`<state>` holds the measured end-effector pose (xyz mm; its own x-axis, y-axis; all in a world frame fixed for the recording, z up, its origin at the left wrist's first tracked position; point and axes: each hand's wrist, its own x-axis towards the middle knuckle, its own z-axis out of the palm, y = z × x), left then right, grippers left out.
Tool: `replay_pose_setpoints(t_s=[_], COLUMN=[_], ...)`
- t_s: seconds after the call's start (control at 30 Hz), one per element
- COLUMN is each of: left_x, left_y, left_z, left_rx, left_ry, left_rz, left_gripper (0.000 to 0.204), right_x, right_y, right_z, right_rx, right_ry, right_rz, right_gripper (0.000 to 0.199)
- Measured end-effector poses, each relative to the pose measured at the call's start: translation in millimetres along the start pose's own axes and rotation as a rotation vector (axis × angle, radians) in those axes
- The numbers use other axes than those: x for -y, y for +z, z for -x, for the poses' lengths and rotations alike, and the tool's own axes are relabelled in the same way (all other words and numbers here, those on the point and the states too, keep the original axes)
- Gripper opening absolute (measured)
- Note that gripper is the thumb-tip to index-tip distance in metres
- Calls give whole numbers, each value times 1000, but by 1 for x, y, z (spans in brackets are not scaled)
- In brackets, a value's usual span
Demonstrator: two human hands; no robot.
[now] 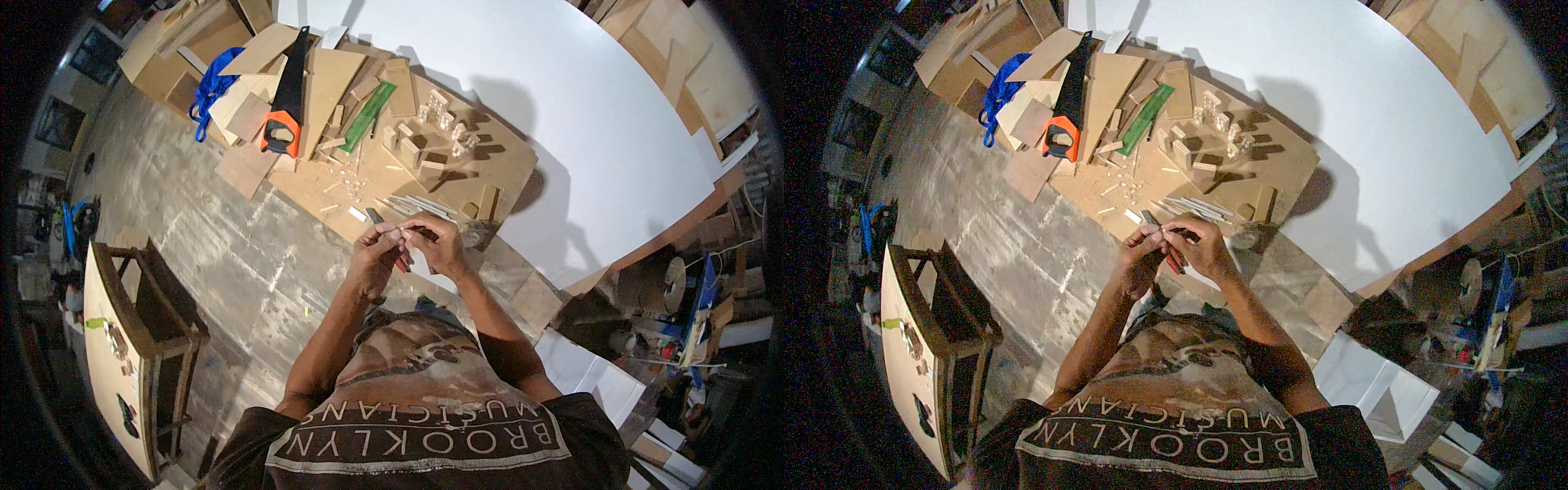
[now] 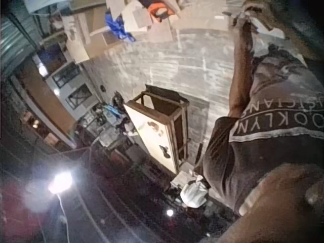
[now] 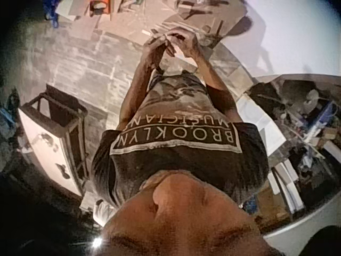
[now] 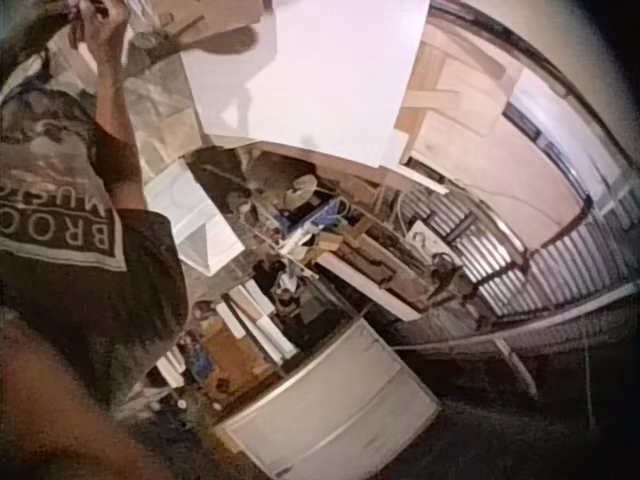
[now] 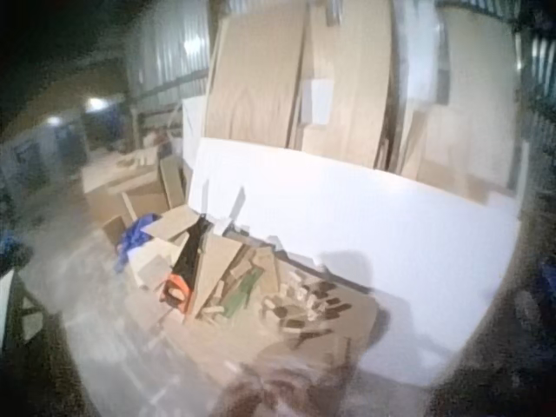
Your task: The person assembles a small structure using wooden blocks and sticks, applying glue to join the pieces together on a workspace.
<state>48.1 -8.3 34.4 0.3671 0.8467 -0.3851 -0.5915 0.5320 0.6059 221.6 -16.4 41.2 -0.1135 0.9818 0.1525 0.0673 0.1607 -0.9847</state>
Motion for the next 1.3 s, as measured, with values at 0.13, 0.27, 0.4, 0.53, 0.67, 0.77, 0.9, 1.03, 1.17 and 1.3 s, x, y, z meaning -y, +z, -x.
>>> replay_pose_setpoints(t_s=[0.13, 0.27, 0.4, 0.53, 0.67, 0.77, 0.9, 1.03, 1.17, 1.3], left_x=[20, 34, 40, 50, 54, 50, 62, 64, 73, 69], left_y=[17, 35, 48, 56, 58, 60, 39, 25, 1, -6], left_z=[2, 4, 6, 3, -4, -4, 0, 7, 4, -1], left_rx=[-25, -117, -100, -170, -184, -103, -192, -187, -230, -189], left_ry=[-36, 6, -17, -18, -44, -54, -108, -217, -252, -162], left_rz=[-86, -68, -1, -61, -130, -179, -305, -300, -247, -205], left_gripper=[17, 18, 16, 17, 15, 14, 11, 6, 6, 7], right_x=[6, -4, -2, -11, -18, -19, -25, -39, -51, -78], right_y=[-25, -42, -53, -63, -65, -60, -39, -22, -25, -85], right_z=[11, 23, 29, 33, 35, 39, 60, 78, 91, 79], right_rx=[25, -20, -45, -26, -76, -114, -173, -220, -371, -680], right_ry=[119, 169, 177, 223, 112, -52, 23, 83, 189, 235], right_rz=[-148, -299, -298, -312, -87, 127, 252, 199, 268, 601], right_gripper=[13, 13, 15, 15, 15, 15, 15, 16, 18, 22])
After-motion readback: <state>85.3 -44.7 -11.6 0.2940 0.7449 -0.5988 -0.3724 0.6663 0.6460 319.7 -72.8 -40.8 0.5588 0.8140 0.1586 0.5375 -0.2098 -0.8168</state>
